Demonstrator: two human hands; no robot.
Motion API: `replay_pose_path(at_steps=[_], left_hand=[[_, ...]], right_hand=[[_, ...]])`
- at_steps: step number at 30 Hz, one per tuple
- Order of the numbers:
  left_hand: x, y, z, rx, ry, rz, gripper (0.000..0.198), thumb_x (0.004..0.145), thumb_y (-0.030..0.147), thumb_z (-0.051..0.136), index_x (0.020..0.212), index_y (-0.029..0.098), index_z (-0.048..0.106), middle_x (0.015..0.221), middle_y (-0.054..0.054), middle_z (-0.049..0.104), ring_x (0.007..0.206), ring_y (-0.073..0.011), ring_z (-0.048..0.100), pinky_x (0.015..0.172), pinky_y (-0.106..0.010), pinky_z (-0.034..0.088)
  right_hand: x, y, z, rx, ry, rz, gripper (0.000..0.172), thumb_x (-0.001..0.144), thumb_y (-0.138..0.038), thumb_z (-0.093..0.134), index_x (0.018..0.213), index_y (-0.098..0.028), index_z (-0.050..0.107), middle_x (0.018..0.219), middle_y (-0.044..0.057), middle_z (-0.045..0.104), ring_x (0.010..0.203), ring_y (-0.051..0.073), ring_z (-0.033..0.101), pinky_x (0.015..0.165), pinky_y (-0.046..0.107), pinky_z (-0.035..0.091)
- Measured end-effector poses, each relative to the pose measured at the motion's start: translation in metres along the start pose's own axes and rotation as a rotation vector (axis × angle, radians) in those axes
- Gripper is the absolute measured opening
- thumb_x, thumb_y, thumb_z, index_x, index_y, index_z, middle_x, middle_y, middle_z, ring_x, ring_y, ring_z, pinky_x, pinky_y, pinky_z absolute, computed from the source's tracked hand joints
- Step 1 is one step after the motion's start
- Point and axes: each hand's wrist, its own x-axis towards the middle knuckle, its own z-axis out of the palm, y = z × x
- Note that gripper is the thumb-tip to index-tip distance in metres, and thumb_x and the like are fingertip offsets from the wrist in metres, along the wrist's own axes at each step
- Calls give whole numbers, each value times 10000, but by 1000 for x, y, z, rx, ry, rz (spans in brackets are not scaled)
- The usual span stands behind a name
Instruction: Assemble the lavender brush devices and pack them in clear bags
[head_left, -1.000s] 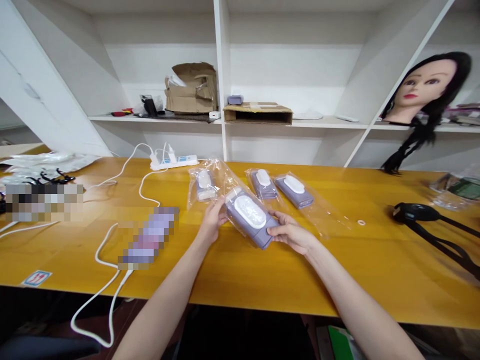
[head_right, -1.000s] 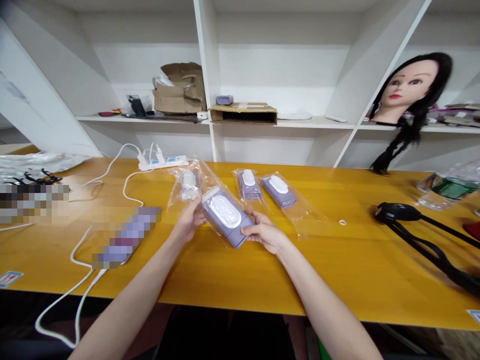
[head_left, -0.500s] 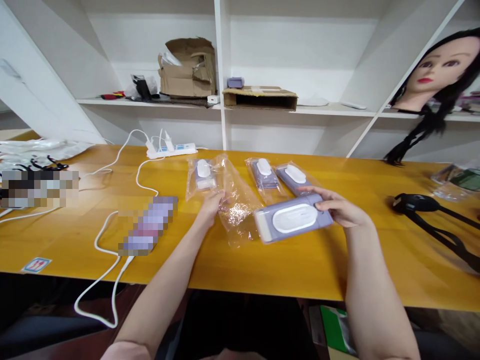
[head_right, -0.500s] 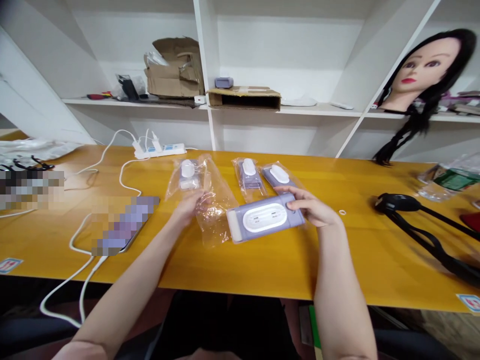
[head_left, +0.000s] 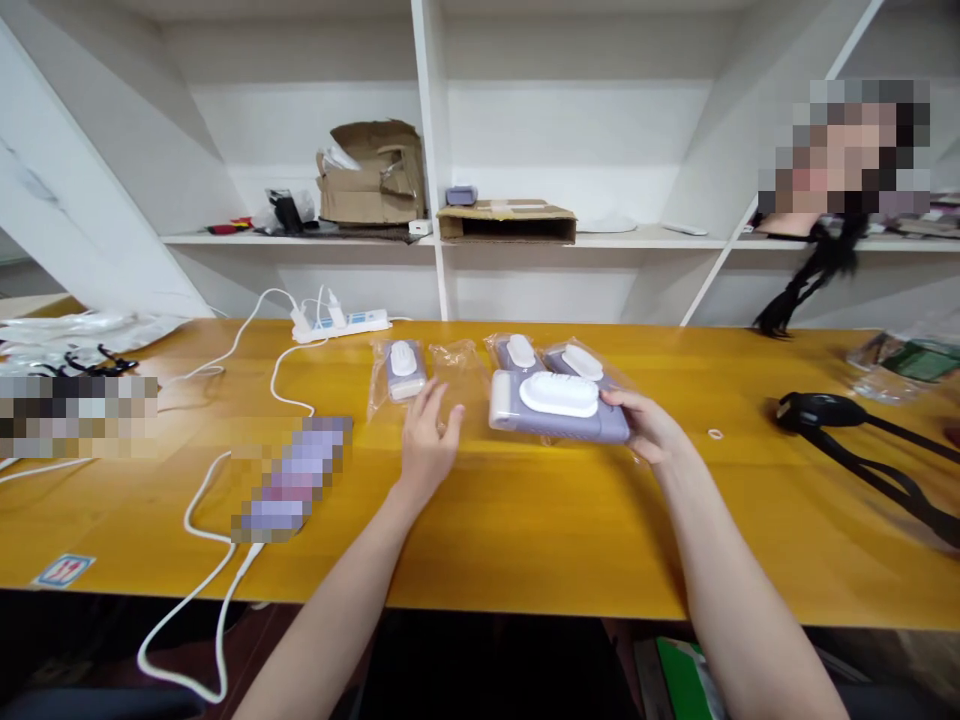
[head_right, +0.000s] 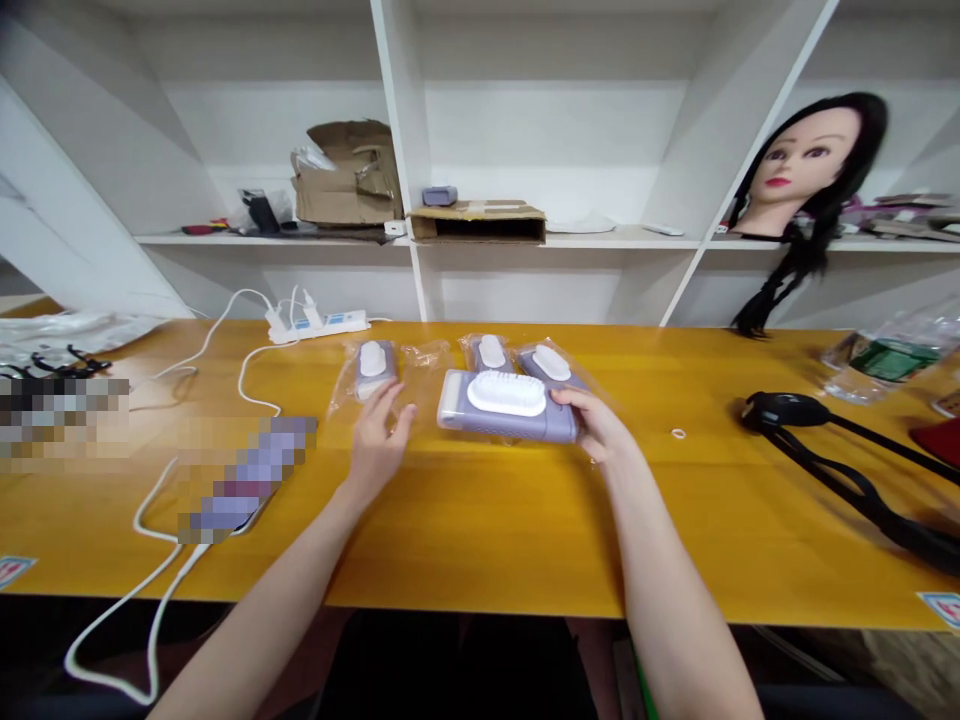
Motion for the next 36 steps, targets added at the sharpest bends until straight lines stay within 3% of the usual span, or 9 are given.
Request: replay_pose_path(at_steps=[3,7,11,15,20,27,29,32,36], left_hand=[[-6,8,1,-62,-58,61,288,850,331,455,1025,190,636,1102,-87,635,1044,-217,566,929,-361,427],[-5,10,3,-350,-99,-235,417,855,414,429,1183,183,544,1127,-95,624,922,-203,600,765,-321,476],[0,6,4,-623,-185,-397,356,799,452,497,978,163,603,913,-51,646,847,-183,591,718,-267,459],[2,4,2,-682,-101,-375,264,768,413,538,869,175,589,769,4,591,718,-137,546,643,-223,421],[5,10,-8,-684,-133,-323,298,759,406,557,951,186,616,776,3,592,665,-119,523,595,-210,399],[6,10,-15,-712,-78,-311,371,655,370,674,975,194,607,542,49,535,450,-86,430,465,-207,302],[5,11,-15,-727,-23,-303,369,697,455,622,951,188,614,508,46,520,416,-83,410,446,-212,287],[5,14,-18,-873,15,-368,553,773,643,395,986,171,588,545,1,576,420,-120,471,452,-242,339],[3,27,-20,-1062,-44,-423,780,783,727,138,1217,172,473,791,-87,679,657,-223,637,591,-333,460]], right_hand=[[-1,4,8,-4,-20,45,280,671,-189,620,949,-169,641,909,68,723,763,187,678,642,267,531],[-6,13,26,14,-131,70,330,650,-181,673,976,-189,625,947,54,712,750,163,670,657,265,535],[-10,27,45,18,-209,77,355,645,-202,703,989,-205,616,967,41,700,776,154,661,697,273,534],[-12,34,51,-102,-239,132,347,660,-225,696,996,-205,608,923,39,698,712,140,665,691,274,531],[-14,29,44,-211,-242,106,363,620,-208,700,974,-184,621,904,32,679,710,129,639,641,253,534],[-26,32,59,-493,-460,114,244,571,-129,677,812,-137,636,593,-28,630,530,99,578,507,193,465],[-30,37,66,-559,-498,123,230,571,-119,668,794,-143,622,592,-28,633,509,107,581,491,206,473],[-35,44,76,-574,-530,122,226,583,-139,680,793,-151,595,630,-18,644,499,117,593,469,222,485],[-37,49,85,-381,-533,94,282,602,-173,700,852,-150,572,655,-14,660,525,118,619,515,224,495]])
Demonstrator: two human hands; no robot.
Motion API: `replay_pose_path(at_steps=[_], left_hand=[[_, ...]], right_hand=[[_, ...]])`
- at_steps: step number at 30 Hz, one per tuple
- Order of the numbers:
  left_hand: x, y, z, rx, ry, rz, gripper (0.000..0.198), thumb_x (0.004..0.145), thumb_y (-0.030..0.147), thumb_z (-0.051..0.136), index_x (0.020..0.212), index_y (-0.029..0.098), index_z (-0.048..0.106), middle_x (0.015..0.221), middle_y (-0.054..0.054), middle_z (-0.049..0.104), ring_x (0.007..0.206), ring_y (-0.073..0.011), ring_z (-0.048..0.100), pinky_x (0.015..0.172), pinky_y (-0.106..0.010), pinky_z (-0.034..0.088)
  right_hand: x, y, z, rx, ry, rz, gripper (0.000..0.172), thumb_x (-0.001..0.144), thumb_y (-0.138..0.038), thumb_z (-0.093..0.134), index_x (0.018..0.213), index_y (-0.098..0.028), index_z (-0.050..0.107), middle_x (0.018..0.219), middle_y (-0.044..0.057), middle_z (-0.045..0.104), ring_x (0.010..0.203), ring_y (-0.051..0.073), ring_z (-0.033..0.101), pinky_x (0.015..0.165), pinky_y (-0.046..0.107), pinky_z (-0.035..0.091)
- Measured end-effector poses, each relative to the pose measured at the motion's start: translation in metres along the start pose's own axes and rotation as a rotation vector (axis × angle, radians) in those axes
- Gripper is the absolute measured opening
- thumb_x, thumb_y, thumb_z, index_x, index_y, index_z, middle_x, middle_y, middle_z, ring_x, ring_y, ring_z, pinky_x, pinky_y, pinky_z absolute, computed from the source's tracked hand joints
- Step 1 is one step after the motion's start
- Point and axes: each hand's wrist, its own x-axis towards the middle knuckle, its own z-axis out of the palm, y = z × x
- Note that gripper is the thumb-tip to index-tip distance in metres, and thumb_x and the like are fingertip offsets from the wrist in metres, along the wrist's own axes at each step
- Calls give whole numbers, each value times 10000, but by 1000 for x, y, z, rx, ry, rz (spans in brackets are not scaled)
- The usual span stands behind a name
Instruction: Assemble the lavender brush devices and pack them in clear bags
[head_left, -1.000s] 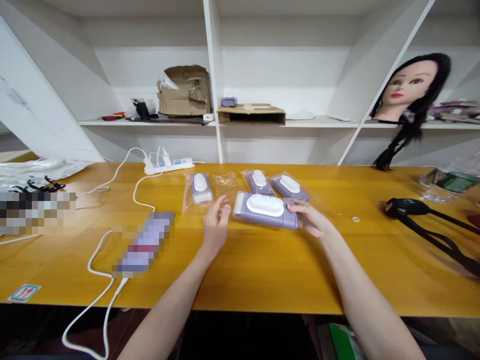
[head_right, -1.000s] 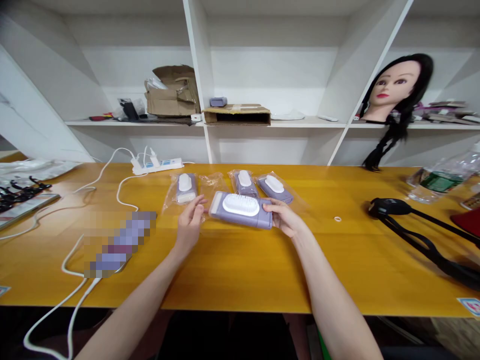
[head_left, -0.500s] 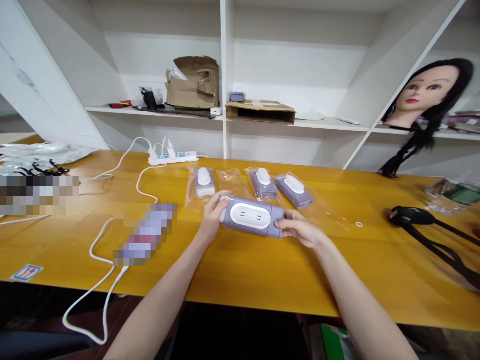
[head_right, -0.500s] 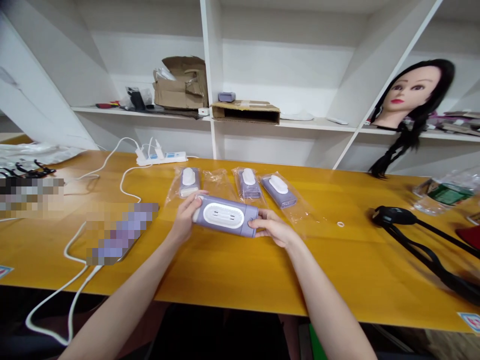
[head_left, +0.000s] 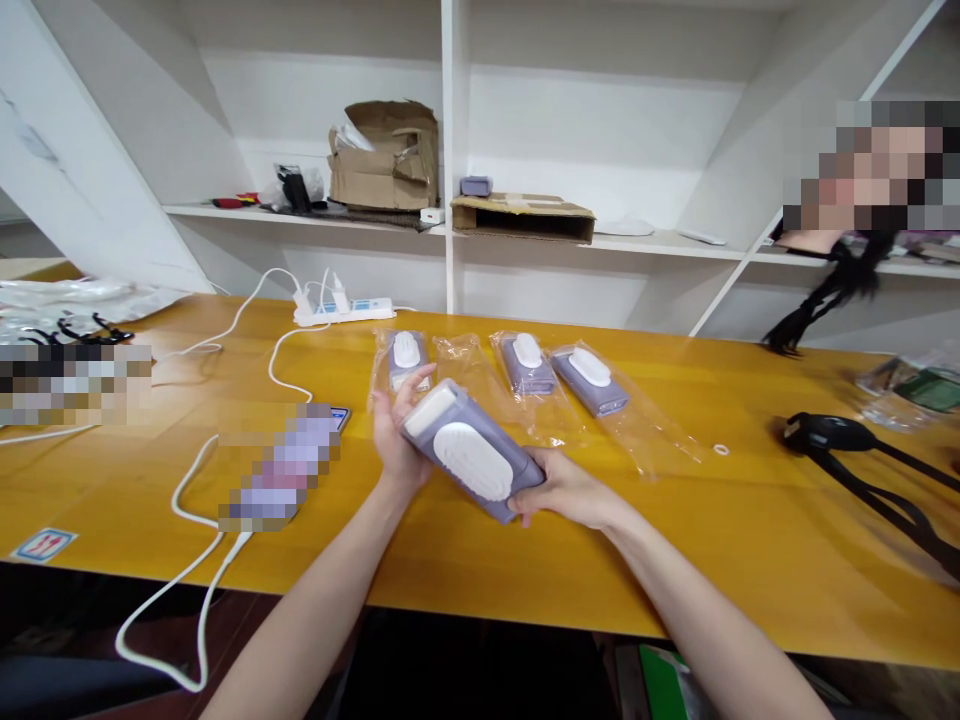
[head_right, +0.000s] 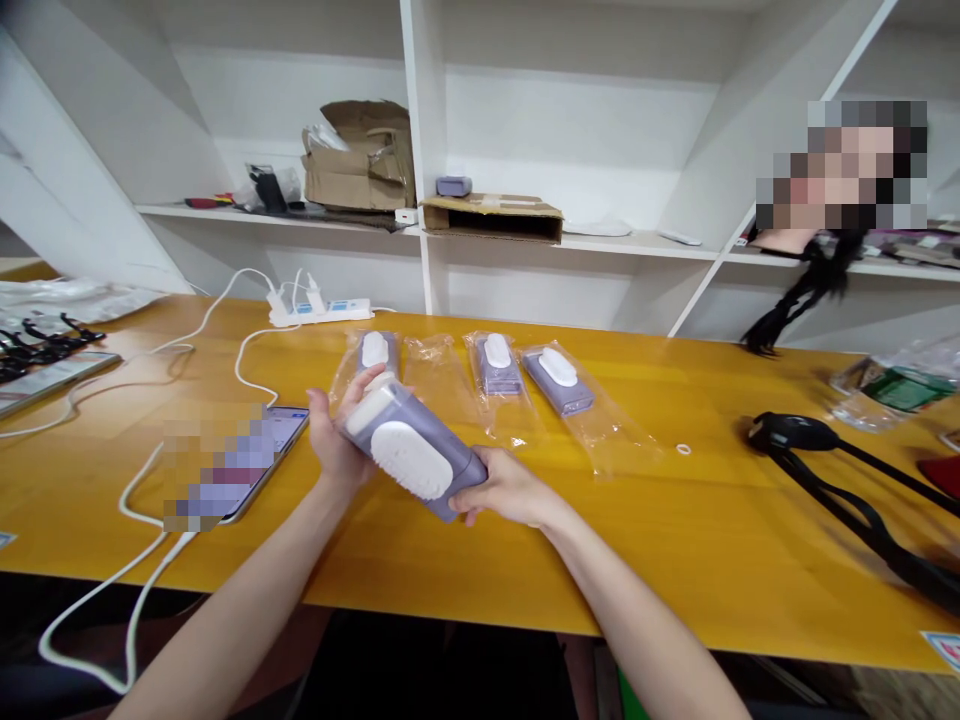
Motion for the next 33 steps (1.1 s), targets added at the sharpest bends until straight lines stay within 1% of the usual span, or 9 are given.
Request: replay_pose_path(at_steps=[3,6,9,13,16,20,26,28,33], left_hand=[[-6,-1,10,5,-107,-65,813,793,716,103,1264,162,467,982,-127,677,834,-271,653,677,-376,485],[-11,-6,15,13,-152,-156,754,802,693,202,1199,150,542,1020,-126,674,889,-291,648,709,-394,499],[-12,-11,15,-43,-114,-192,720,800,681,250,1179,150,557,1008,-120,681,901,-297,649,710,-402,512],[-11,-14,12,-124,-54,-239,678,809,655,285,1156,148,570,1008,-116,685,924,-298,648,722,-401,522],[-11,-12,13,-169,-69,-273,658,810,649,309,1127,146,591,1019,-116,685,941,-303,646,755,-412,521],[-12,-8,17,-235,-95,-254,629,820,619,337,1134,135,587,1031,-123,682,979,-310,633,816,-429,503],[-16,-12,19,-305,-265,-371,673,776,682,349,1104,155,609,1107,-132,656,954,-330,640,790,-453,507],[-16,-14,16,-301,-253,-378,699,753,706,355,1088,152,619,1085,-135,664,889,-327,658,727,-443,523],[-11,-12,12,-256,-107,-396,705,721,707,381,1014,122,643,941,-139,698,799,-319,669,645,-417,535]], right_hand=[[3,2,7,103,17,5,298,607,-210,720,853,-136,569,647,-4,670,511,114,633,484,191,446],[6,6,15,114,1,54,341,609,-262,738,876,-130,572,670,5,679,456,99,620,407,161,352],[9,9,20,95,-20,68,352,584,-272,751,864,-139,584,673,-4,674,381,71,558,352,162,290],[11,11,24,98,36,131,224,557,-238,728,713,-139,604,521,-38,593,325,52,426,312,182,251],[11,13,28,134,100,148,167,546,-195,706,667,-145,602,470,-56,531,362,42,370,333,179,192],[11,15,33,220,181,76,164,505,-136,684,602,-153,552,472,-70,485,406,31,316,383,192,140],[10,16,36,339,166,29,178,475,-150,676,593,-155,542,490,-67,478,439,43,299,426,225,133],[10,15,38,358,152,36,181,467,-153,676,583,-156,536,488,-67,474,441,44,291,430,229,125],[10,12,44,363,143,71,164,468,-156,662,544,-153,517,439,-73,446,395,27,234,406,237,57]])
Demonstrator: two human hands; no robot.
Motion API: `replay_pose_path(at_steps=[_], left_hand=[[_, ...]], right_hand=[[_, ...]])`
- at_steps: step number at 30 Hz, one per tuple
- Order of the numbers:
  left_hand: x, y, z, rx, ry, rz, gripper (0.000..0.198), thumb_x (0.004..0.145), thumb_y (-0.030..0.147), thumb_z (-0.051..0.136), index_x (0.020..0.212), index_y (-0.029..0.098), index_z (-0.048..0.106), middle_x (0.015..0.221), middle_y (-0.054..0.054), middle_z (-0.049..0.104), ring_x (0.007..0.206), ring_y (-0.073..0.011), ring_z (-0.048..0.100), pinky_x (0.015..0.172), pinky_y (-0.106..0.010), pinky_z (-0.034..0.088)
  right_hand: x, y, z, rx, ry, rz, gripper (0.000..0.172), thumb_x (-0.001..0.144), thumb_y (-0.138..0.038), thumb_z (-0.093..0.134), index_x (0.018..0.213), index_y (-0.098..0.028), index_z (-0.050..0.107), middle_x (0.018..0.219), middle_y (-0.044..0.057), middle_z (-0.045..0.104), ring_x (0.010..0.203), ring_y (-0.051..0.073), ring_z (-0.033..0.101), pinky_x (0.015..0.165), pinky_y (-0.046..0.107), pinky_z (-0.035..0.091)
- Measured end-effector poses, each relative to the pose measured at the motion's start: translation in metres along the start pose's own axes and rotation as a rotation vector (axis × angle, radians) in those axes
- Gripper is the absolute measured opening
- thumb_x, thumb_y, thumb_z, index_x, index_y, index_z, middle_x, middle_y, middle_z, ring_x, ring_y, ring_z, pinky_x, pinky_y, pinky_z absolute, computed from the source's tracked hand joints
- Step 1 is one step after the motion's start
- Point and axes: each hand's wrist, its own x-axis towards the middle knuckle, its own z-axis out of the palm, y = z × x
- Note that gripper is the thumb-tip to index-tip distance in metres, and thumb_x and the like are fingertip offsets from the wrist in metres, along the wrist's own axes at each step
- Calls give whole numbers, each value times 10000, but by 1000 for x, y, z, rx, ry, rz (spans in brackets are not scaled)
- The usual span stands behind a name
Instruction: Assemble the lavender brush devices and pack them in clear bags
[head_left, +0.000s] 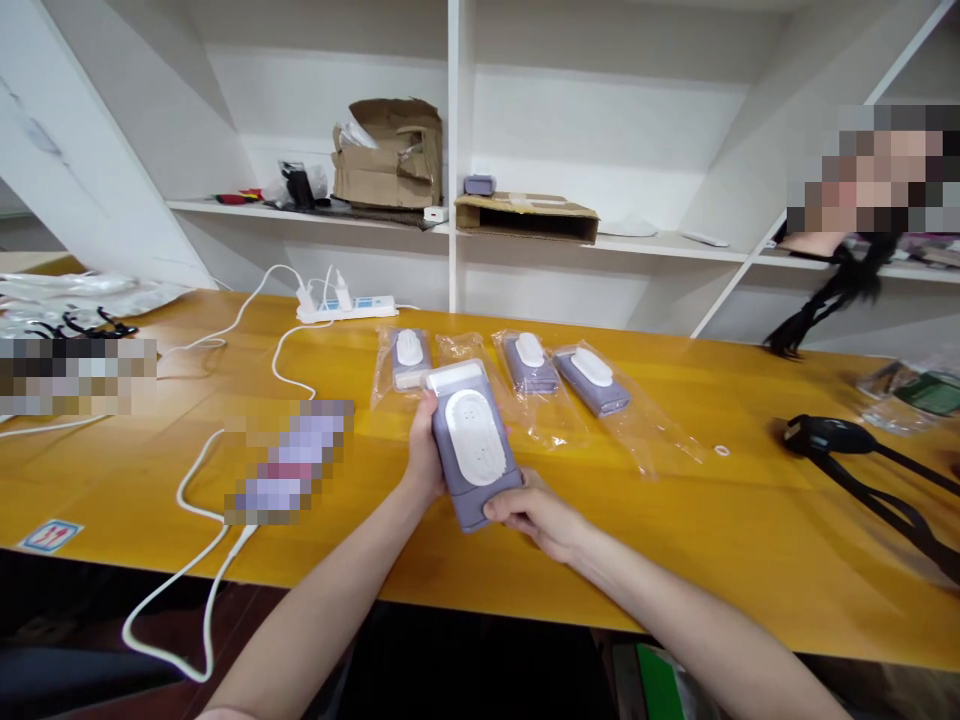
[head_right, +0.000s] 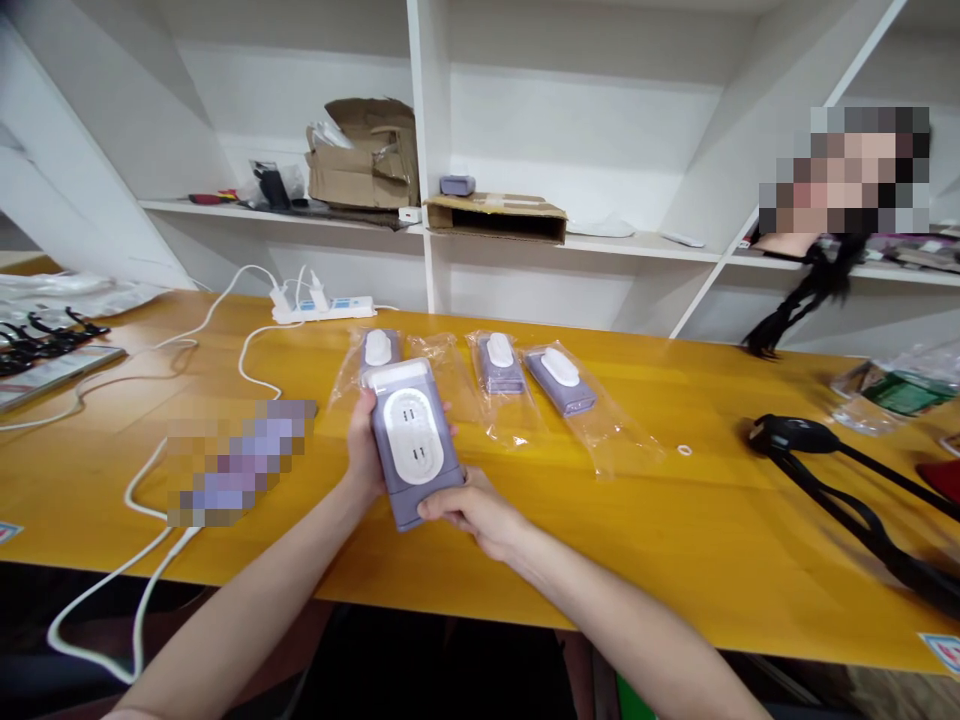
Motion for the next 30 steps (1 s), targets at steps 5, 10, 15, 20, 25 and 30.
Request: replay_pose_path(at_steps=[5,10,15,20,25,30], left_hand=[[1,1,3,28,57,39,683,742,686,348,1001,127,642,886,-124,700,830,-320,664,659,-417,536],[0,2,2,53,48,34,686,736,691,342,973,123,644,895,-126,698,822,-313,665,656,-405,535],[1,-1,1,43,-52,34,688,750,686,352,1039,127,630,944,-132,697,740,-292,674,602,-388,526],[2,-1,2,11,-99,1,690,778,677,339,1100,130,611,1104,-152,657,841,-312,669,668,-408,527],[-2,3,4,3,-142,60,639,804,620,365,1145,132,597,1172,-141,628,968,-333,635,780,-442,512],[-4,4,7,-6,-118,109,632,783,621,415,1149,138,593,1138,-131,645,1013,-332,616,853,-457,485]], right_hand=[[1,0,1,83,-5,-20,185,477,-154,643,491,-162,459,400,-88,380,376,16,188,395,228,32],[1,4,4,124,-24,-47,194,465,-126,640,470,-159,449,395,-86,375,389,18,195,400,226,43],[-1,4,4,41,23,-44,171,491,-159,665,555,-157,507,452,-73,448,409,28,231,413,229,76],[1,4,-3,18,28,-51,190,497,-171,673,564,-165,496,459,-75,442,414,33,247,415,226,88],[3,-2,-8,-18,27,-66,205,482,-151,689,627,-157,545,477,-74,470,422,33,269,408,216,110],[4,-5,-10,-60,28,-70,232,481,-150,714,658,-157,565,476,-75,485,406,34,296,388,208,121]])
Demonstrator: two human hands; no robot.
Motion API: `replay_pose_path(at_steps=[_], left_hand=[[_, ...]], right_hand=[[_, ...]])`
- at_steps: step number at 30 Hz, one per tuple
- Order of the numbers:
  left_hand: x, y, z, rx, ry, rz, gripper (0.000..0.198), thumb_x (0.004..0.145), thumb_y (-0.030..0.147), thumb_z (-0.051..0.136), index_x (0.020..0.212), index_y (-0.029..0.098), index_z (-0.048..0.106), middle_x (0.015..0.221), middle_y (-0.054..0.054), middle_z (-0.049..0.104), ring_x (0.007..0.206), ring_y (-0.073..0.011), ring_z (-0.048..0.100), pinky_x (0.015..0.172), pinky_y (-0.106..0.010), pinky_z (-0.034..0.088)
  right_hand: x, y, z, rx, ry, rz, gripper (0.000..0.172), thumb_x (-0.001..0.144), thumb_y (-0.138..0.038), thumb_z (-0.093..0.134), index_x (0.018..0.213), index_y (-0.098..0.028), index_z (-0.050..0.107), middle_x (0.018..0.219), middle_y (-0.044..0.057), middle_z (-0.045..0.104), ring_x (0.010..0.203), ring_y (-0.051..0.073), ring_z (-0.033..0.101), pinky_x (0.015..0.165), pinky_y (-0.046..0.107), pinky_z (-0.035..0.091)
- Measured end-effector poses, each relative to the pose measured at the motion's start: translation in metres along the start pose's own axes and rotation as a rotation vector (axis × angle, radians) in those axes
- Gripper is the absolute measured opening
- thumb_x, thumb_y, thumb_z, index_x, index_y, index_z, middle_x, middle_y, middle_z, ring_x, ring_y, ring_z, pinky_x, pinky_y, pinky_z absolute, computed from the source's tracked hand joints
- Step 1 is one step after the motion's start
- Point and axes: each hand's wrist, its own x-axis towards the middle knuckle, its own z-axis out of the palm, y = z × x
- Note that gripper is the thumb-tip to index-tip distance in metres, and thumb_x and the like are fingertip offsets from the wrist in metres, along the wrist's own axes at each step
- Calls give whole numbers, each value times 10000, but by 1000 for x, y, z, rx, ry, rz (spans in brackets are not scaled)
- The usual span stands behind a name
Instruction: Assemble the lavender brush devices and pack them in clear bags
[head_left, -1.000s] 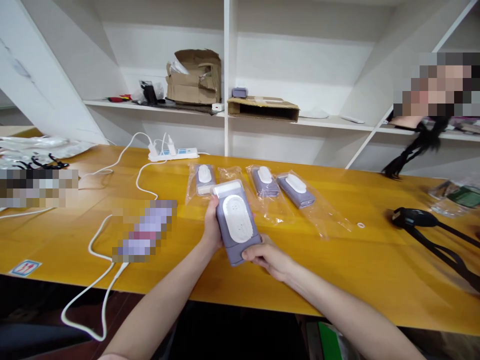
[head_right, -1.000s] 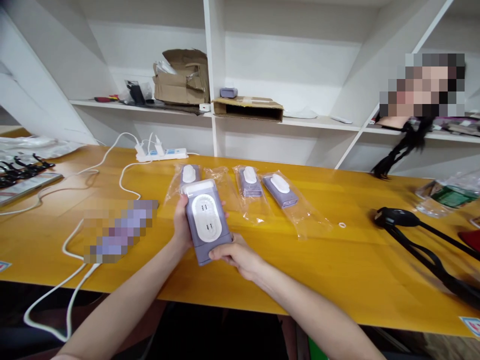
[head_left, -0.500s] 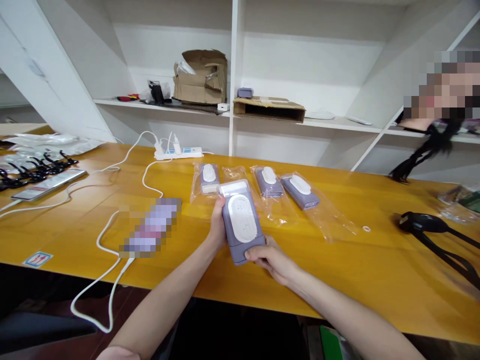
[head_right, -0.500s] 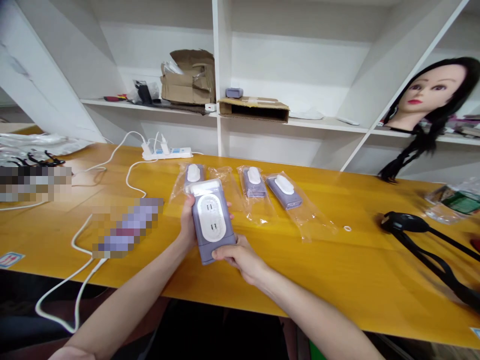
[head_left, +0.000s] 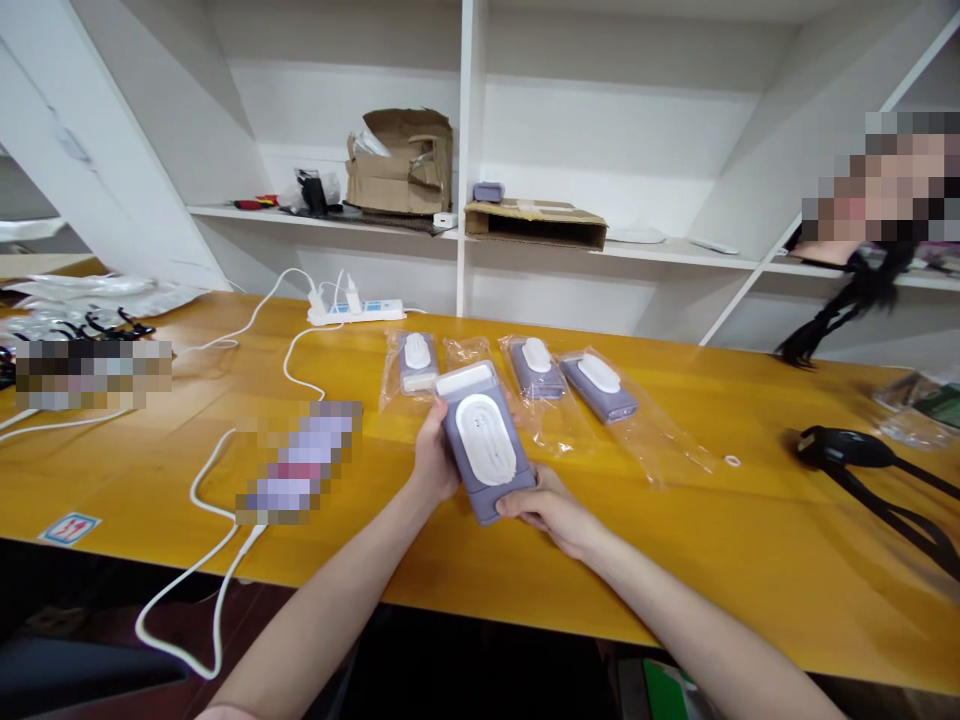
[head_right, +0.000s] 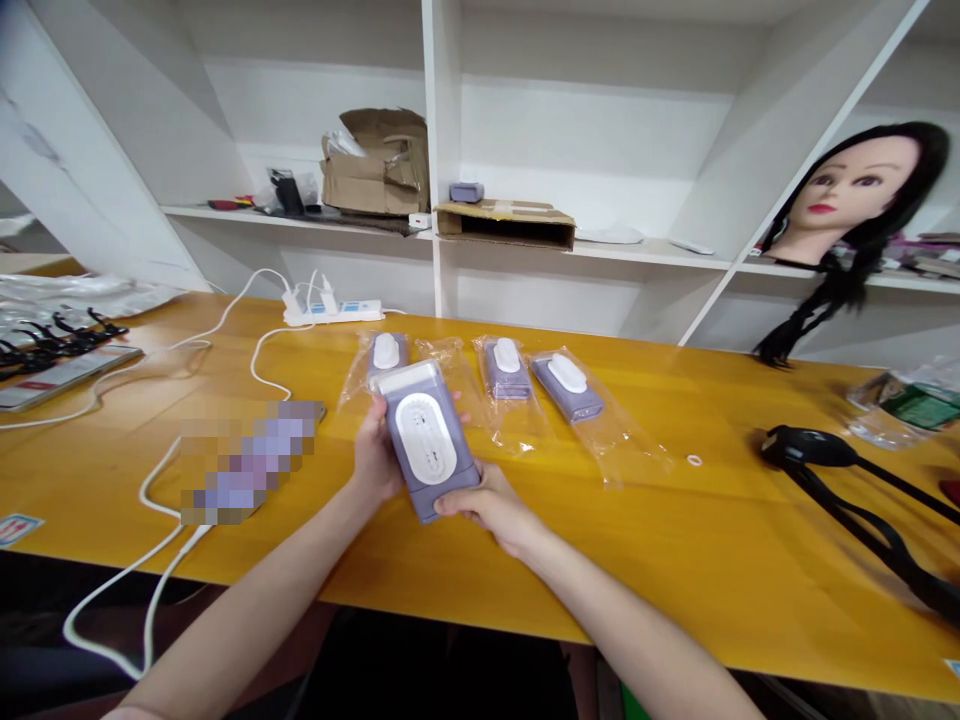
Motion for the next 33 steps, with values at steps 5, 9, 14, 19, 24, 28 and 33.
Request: replay_pose_path(at_steps=[5,9,14,19,24,28,33], left_hand=[[7,6,-6,24,160,159,562,778,576,472,1123,150,596,1068,-102,670,971,-273,629,785,-360,504],[13,8,-17,93,325,150,370,720,385,603,1037,195,602,909,-20,674,778,-160,623,589,-228,461],[12,-2,-22,456,268,94,294,715,415,595,919,204,615,713,18,594,607,-124,534,514,-214,375],[14,-13,-27,953,306,270,291,812,364,450,642,199,618,664,-4,597,703,-165,548,672,-256,384],[18,-10,-38,1029,295,292,309,817,333,418,580,191,557,579,7,541,628,-161,507,623,-262,357],[20,-12,-41,1040,349,300,309,819,329,400,604,194,577,608,-6,582,658,-176,528,645,-272,369],[21,-11,-38,1028,289,313,313,823,313,400,586,197,568,573,-2,561,624,-168,521,633,-269,375]], right_hand=[[3,-4,-12,-52,61,-68,215,510,-201,732,635,-163,562,467,-72,475,373,36,274,363,209,110],[5,-19,-33,41,279,-250,200,550,-287,730,643,-157,609,542,-33,549,483,75,425,447,199,294],[5,-39,-56,99,426,-310,263,575,-360,739,719,-156,655,659,-2,639,592,110,528,562,215,399],[8,-33,-55,-69,483,-246,351,637,-485,681,737,-161,591,558,-14,602,458,107,526,435,214,345],[12,-20,-51,-200,327,-243,403,731,-575,570,791,-180,513,456,-44,551,295,119,502,335,214,252],[14,-17,-51,-187,361,-314,381,741,-560,570,733,-190,481,412,-64,507,281,106,478,330,212,277],[14,-22,-56,-256,348,-367,366,761,-548,567,716,-192,495,401,-57,508,292,108,476,343,224,285]])
